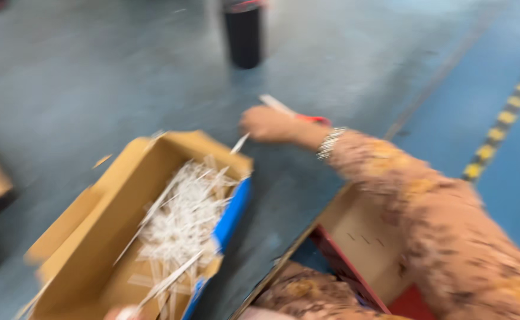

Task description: The person cuts small white tubes with scissors and places them into a cardboard box.

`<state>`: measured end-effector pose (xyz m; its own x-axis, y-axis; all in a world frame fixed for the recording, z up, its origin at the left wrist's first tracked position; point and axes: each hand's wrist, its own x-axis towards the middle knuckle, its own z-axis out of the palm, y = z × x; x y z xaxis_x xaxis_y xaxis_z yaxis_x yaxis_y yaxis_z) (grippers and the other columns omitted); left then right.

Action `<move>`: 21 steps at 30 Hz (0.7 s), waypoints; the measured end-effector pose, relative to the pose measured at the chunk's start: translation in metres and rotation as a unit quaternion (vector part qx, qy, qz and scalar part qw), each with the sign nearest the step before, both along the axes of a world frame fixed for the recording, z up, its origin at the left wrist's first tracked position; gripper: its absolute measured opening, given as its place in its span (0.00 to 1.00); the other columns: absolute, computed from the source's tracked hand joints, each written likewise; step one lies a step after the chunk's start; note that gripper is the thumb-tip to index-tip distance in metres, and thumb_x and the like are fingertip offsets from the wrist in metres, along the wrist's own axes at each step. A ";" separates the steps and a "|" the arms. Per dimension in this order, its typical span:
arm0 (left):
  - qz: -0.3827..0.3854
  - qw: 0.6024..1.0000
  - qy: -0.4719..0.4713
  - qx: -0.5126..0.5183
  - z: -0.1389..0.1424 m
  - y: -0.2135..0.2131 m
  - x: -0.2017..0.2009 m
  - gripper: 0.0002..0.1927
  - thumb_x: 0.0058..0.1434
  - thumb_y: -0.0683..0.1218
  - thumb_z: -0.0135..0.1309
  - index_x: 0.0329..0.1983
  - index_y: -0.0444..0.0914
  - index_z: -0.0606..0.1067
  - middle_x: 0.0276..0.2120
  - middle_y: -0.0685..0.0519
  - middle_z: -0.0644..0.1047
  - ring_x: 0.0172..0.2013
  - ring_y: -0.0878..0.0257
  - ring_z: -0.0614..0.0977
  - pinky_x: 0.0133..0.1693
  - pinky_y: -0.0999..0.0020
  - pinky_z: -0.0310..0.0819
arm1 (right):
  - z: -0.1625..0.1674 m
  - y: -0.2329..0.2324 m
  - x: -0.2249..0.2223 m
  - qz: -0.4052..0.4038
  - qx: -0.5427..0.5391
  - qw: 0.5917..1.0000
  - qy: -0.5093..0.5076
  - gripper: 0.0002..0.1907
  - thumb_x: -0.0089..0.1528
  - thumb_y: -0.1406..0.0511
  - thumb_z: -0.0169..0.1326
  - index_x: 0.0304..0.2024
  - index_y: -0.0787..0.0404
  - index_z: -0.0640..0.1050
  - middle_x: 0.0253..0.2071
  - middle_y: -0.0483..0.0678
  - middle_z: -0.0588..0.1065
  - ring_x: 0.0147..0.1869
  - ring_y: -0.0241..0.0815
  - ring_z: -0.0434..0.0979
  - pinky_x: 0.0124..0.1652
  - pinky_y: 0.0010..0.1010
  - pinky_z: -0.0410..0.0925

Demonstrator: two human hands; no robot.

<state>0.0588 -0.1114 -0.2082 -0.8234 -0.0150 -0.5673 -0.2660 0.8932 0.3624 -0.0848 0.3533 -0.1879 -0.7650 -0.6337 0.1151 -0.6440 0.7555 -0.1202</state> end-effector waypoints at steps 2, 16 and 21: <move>-0.022 0.999 0.005 0.033 0.014 -0.025 0.019 0.12 0.66 0.52 0.47 0.44 0.42 0.74 0.26 0.50 0.77 0.28 0.58 0.80 0.33 0.66 0.77 | 0.010 0.017 0.001 -0.144 -0.001 0.989 0.029 0.06 0.61 0.66 0.53 0.31 0.61 0.79 0.34 0.55 0.76 0.41 0.57 0.76 0.41 0.47 0.71; -0.067 0.934 0.224 0.272 0.146 -0.003 0.062 0.09 0.68 0.46 0.45 0.40 0.35 0.69 0.32 0.42 0.81 0.39 0.41 0.81 0.36 0.56 0.75 | 0.119 -0.196 0.068 0.113 -0.088 0.989 0.041 0.14 0.57 0.63 0.65 0.43 0.62 0.82 0.40 0.51 0.78 0.45 0.52 0.79 0.43 0.41 0.72; -0.054 0.943 0.225 0.240 0.147 -0.024 0.067 0.12 0.69 0.48 0.47 0.37 0.33 0.67 0.31 0.38 0.79 0.38 0.37 0.79 0.34 0.52 0.73 | 0.176 -0.204 0.134 0.227 -0.399 0.880 -0.119 0.18 0.58 0.61 0.63 0.48 0.63 0.79 0.42 0.50 0.78 0.45 0.49 0.79 0.43 0.38 0.72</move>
